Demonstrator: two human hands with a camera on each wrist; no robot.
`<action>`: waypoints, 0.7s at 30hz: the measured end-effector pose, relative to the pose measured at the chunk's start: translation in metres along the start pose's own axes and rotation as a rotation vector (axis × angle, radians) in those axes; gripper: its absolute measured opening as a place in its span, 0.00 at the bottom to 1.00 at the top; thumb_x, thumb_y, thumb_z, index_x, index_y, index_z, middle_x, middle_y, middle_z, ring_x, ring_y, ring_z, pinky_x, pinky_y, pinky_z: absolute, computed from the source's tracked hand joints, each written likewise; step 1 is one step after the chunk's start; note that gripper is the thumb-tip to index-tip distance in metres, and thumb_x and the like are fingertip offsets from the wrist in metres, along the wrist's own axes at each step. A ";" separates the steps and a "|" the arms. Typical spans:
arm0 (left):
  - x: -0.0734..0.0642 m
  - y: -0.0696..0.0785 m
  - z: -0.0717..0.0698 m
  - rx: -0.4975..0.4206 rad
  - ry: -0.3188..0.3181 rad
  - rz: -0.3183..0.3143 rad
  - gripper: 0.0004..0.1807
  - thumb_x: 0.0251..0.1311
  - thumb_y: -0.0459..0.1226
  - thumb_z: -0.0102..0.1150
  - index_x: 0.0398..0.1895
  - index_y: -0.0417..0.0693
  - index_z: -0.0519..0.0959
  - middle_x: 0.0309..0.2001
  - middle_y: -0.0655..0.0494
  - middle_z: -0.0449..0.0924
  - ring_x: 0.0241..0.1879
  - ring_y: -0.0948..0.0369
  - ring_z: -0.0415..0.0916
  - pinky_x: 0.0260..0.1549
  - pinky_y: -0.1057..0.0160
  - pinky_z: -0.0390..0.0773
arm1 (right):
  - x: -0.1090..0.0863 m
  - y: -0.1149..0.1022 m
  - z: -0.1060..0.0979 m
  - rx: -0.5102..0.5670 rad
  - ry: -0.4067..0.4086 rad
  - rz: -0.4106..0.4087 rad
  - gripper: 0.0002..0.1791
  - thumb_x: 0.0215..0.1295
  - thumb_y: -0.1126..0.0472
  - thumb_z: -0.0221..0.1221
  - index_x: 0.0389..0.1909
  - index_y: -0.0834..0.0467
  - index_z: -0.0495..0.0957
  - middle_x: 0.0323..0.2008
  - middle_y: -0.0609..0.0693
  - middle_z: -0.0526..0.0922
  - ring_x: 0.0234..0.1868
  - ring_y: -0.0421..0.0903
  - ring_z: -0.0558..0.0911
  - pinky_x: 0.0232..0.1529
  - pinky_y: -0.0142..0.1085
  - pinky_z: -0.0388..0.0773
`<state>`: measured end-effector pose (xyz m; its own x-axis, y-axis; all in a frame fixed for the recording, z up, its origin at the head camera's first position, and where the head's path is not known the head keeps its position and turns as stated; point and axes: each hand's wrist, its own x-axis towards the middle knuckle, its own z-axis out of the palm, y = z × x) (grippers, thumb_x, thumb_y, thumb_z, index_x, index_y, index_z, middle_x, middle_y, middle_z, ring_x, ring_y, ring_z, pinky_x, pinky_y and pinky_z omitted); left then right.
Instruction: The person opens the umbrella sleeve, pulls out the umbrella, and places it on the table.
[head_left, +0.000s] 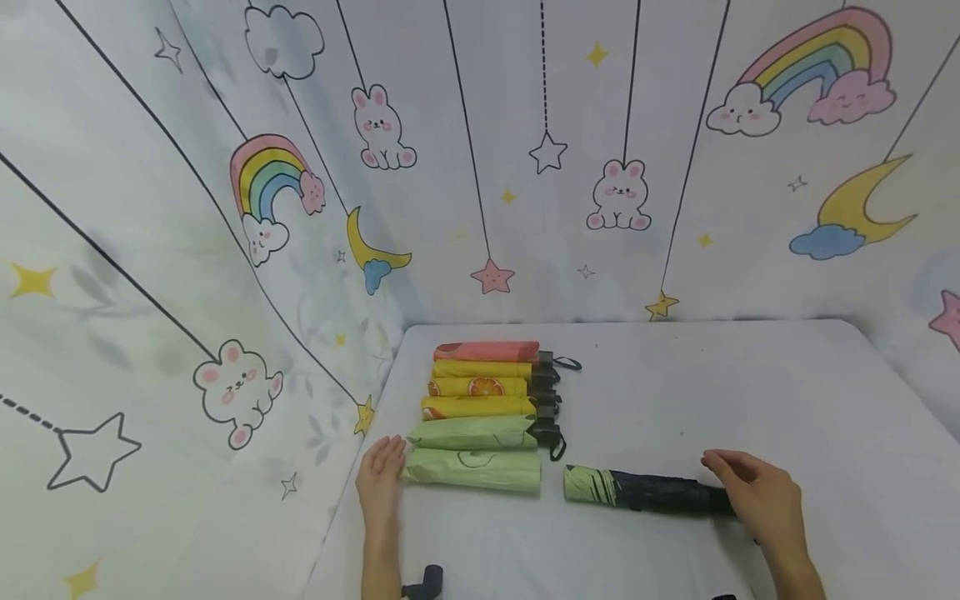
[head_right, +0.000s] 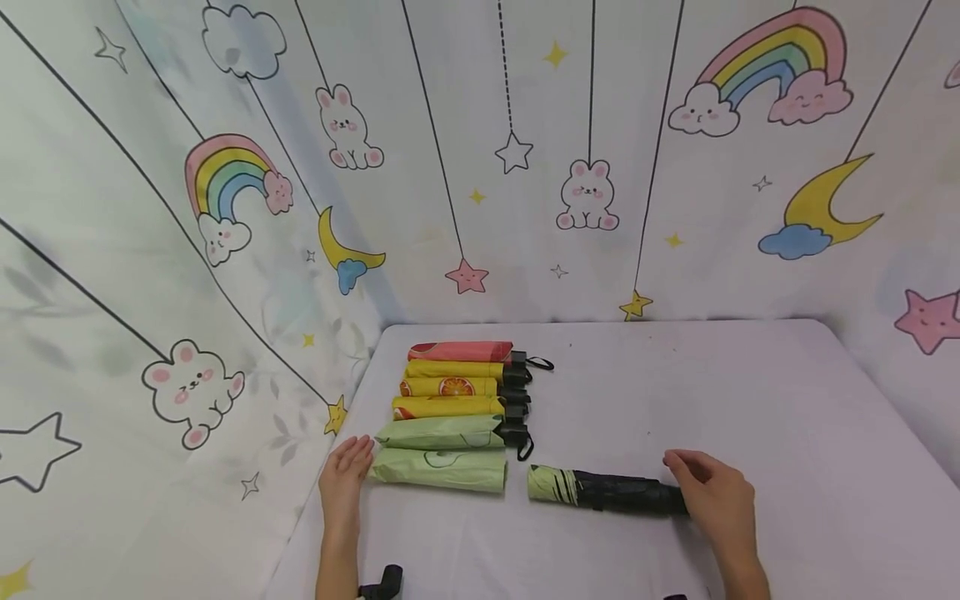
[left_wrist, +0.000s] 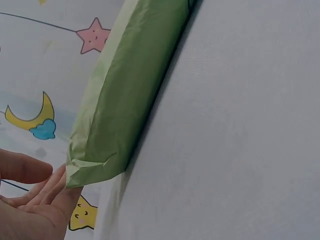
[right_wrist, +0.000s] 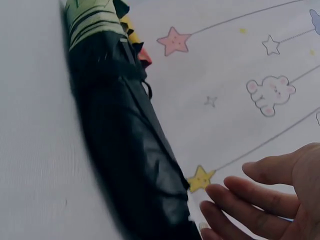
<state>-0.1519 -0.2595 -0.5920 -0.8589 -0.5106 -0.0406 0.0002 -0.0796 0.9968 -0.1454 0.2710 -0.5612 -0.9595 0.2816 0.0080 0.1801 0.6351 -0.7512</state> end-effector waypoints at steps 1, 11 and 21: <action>0.001 0.001 0.000 0.005 0.003 0.003 0.26 0.77 0.29 0.53 0.74 0.33 0.64 0.70 0.36 0.73 0.69 0.47 0.73 0.60 0.70 0.77 | 0.001 -0.004 0.003 0.012 -0.005 -0.006 0.32 0.73 0.36 0.59 0.53 0.61 0.87 0.46 0.59 0.90 0.58 0.69 0.81 0.48 0.62 0.77; 0.003 0.005 0.005 0.018 0.039 0.021 0.26 0.74 0.26 0.54 0.73 0.31 0.65 0.68 0.33 0.74 0.69 0.45 0.73 0.58 0.72 0.78 | 0.010 -0.033 0.026 0.077 -0.086 -0.085 0.32 0.74 0.36 0.59 0.54 0.62 0.86 0.45 0.56 0.91 0.55 0.63 0.85 0.54 0.64 0.77; 0.007 0.003 0.008 0.066 0.032 0.014 0.26 0.75 0.28 0.54 0.73 0.32 0.65 0.68 0.34 0.74 0.69 0.44 0.73 0.56 0.75 0.77 | 0.018 -0.048 0.050 0.082 -0.144 -0.190 0.27 0.74 0.38 0.60 0.52 0.59 0.87 0.41 0.51 0.92 0.50 0.56 0.87 0.50 0.53 0.84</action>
<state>-0.1618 -0.2566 -0.5890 -0.8421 -0.5386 -0.0279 -0.0226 -0.0164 0.9996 -0.1819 0.2097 -0.5576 -0.9965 0.0537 0.0642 -0.0187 0.6047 -0.7962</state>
